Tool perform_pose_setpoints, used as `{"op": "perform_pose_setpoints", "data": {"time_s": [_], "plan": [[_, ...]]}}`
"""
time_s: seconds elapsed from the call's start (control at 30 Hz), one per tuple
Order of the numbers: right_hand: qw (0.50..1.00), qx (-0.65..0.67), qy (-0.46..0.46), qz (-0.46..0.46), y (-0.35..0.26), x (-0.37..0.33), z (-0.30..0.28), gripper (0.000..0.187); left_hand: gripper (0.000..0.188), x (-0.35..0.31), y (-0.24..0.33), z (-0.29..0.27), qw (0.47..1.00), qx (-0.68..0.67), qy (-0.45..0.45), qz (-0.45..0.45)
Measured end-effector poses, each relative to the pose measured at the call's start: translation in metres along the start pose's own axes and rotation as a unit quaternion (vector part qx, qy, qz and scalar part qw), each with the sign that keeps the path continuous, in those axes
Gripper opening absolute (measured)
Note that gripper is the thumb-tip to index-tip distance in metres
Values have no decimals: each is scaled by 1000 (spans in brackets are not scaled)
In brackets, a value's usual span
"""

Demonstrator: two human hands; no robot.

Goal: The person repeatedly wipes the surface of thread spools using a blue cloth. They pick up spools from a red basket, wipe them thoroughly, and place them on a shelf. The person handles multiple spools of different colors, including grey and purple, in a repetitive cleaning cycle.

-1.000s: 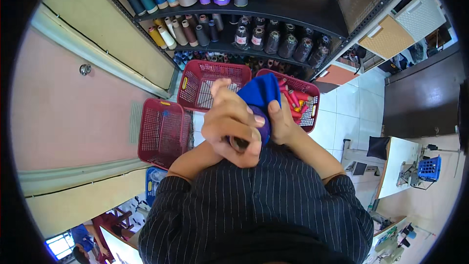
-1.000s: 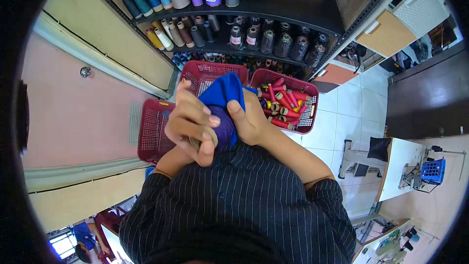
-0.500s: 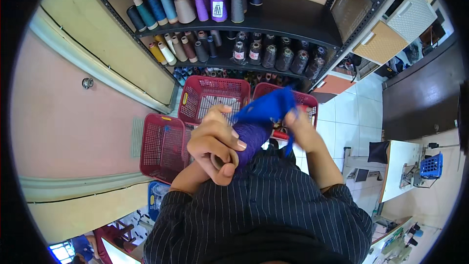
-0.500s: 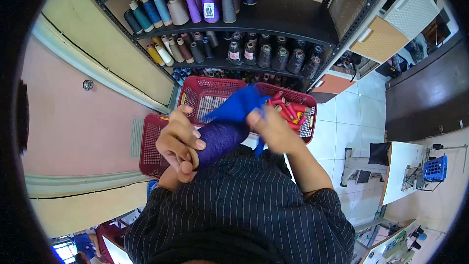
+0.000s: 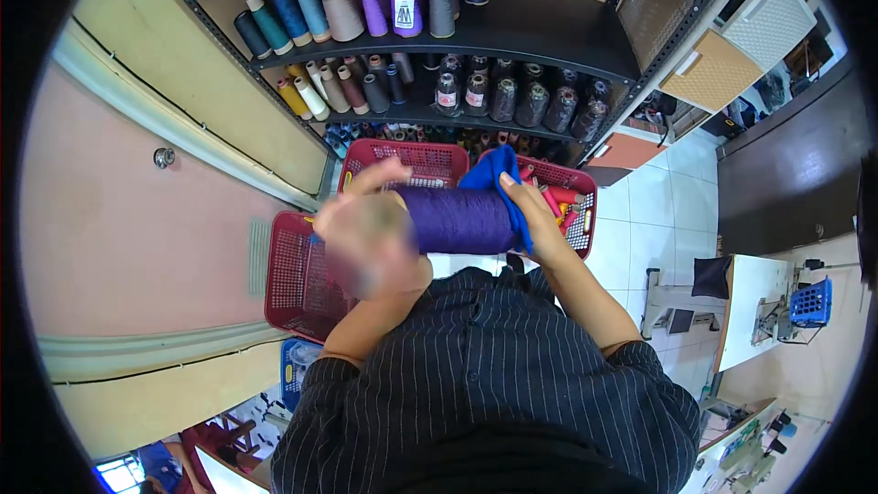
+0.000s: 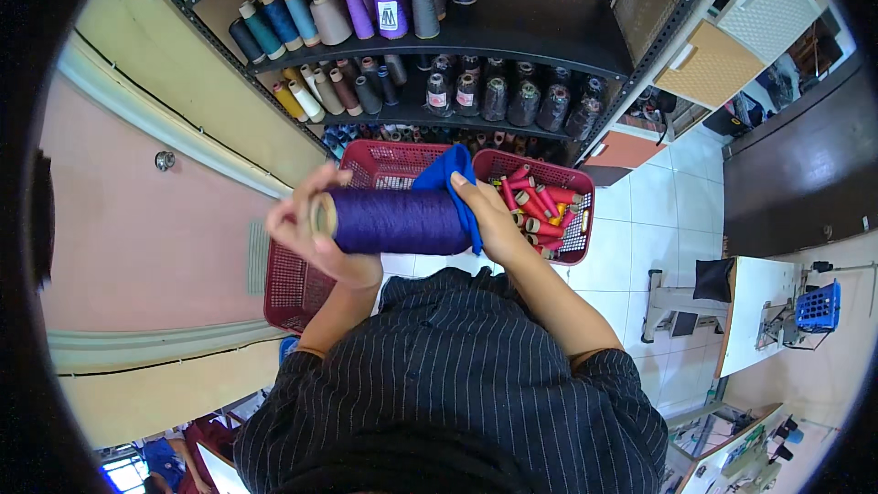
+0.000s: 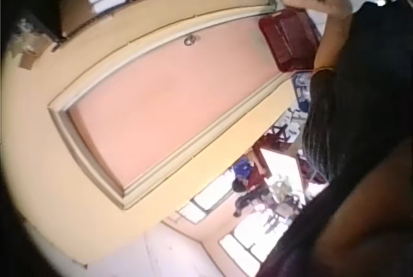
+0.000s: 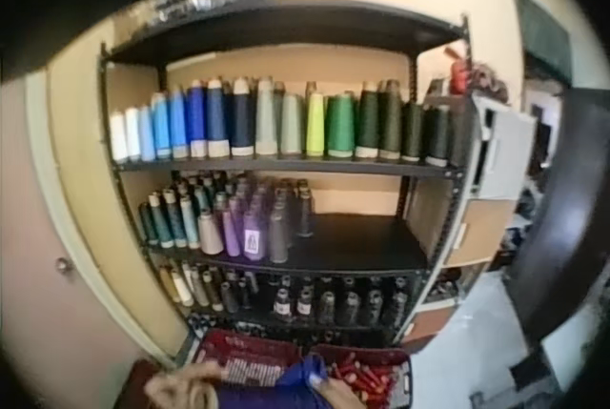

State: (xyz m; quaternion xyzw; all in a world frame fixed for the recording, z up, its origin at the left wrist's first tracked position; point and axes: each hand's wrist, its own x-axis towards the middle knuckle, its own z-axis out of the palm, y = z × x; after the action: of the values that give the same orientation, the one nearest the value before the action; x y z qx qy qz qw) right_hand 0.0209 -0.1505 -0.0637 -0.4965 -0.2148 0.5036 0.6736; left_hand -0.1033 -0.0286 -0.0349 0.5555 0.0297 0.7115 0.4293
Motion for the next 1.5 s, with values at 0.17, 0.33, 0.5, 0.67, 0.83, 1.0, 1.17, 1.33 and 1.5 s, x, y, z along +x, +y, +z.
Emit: {"op": "perform_pose_setpoints", "data": {"time_s": [0.17, 0.33, 0.5, 0.67, 0.83, 1.0, 1.17, 1.33, 1.5], "plan": [[945, -281, 83, -148, -25, -26, 23, 40, 48, -2, 3, 1, 954, -165, 11, -251], [715, -494, 63, -491, -18, -30, 49, 43, 42, 2, 5, 15, 951, -133, 71, -269], [520, -622, 83, -580, 45, 5, 8, 47, 39, 24, 9, 14, 950, -85, 117, -275], [596, -703, 71, -382, 87, 14, -43, 47, 46, 46, -9, -8, 920, -123, 217, -303], [860, -360, 331, -143, 79, 23, -79, 40, 48, 40, -9, -22, 946, -173, 103, -254], [902, -285, 185, -265, 24, -8, -9, 28, 49, 8, -2, -2, 959, -124, -60, -246], [968, -194, -8, -158, 33, -14, 26, 42, 47, 3, 19, -7, 957, -148, -40, -248], [989, -50, 139, -25, 72, 5, -30, 39, 52, 24, 40, -24, 963, -195, -148, -115], [953, -217, -5, -212, -6, -30, 7, 40, 56, 12, 35, -21, 948, -152, -230, -158]]}}
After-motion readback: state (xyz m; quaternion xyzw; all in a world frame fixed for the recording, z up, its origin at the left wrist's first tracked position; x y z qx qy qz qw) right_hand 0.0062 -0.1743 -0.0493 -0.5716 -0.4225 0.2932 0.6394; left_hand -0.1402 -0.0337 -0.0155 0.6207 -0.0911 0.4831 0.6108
